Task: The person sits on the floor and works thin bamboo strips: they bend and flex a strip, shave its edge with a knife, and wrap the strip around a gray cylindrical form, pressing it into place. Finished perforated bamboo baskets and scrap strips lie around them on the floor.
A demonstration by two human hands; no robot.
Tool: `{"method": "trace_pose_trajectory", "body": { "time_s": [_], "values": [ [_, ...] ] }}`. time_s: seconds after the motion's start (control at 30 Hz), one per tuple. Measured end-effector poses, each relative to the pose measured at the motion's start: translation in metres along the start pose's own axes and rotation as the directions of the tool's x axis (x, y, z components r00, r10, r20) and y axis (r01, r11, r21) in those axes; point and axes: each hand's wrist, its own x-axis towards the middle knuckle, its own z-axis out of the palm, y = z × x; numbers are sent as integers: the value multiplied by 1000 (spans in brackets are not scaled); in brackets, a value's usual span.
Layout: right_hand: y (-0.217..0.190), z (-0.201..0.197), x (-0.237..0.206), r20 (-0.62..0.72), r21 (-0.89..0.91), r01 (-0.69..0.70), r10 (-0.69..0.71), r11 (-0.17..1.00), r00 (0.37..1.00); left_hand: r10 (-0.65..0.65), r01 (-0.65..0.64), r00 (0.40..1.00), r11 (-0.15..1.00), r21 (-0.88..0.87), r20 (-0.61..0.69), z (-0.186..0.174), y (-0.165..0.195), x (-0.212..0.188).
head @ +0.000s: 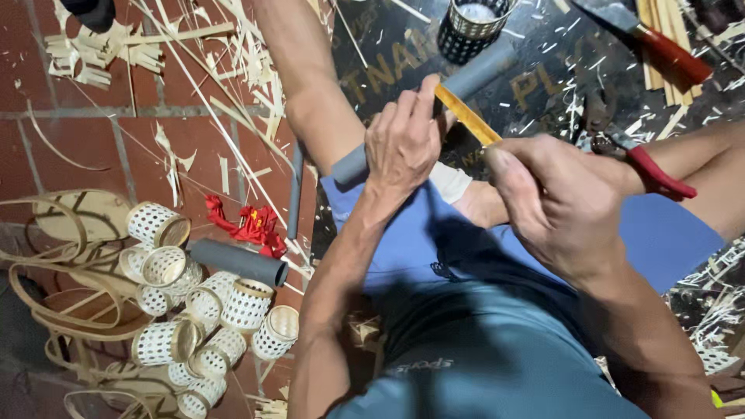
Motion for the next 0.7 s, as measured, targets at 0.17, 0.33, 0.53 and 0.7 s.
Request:
{"method": "trace_pose_trajectory", "body": {
  "time_s": [0.17, 0.33, 0.53, 0.7],
  "values": [
    [16, -26, -20, 23, 304, -338, 348, 891, 937, -125, 166, 985, 851, -497, 115, 2, -15, -19],
    [65, -29, -51, 67, 274, -187, 175, 943, 982, -224, 472, 878, 246, -847, 424, 14, -11, -38],
    [165, -33, -72, 157, 554, -291, 245, 780, 957, 87, 585, 763, -515, -626, 641, 0, 11, -76],
    [226, -22, -97, 193, 805, -220, 108, 551, 975, 326, 658, 736, -549, -516, 593, -2, 49, -105]
  ]
}}
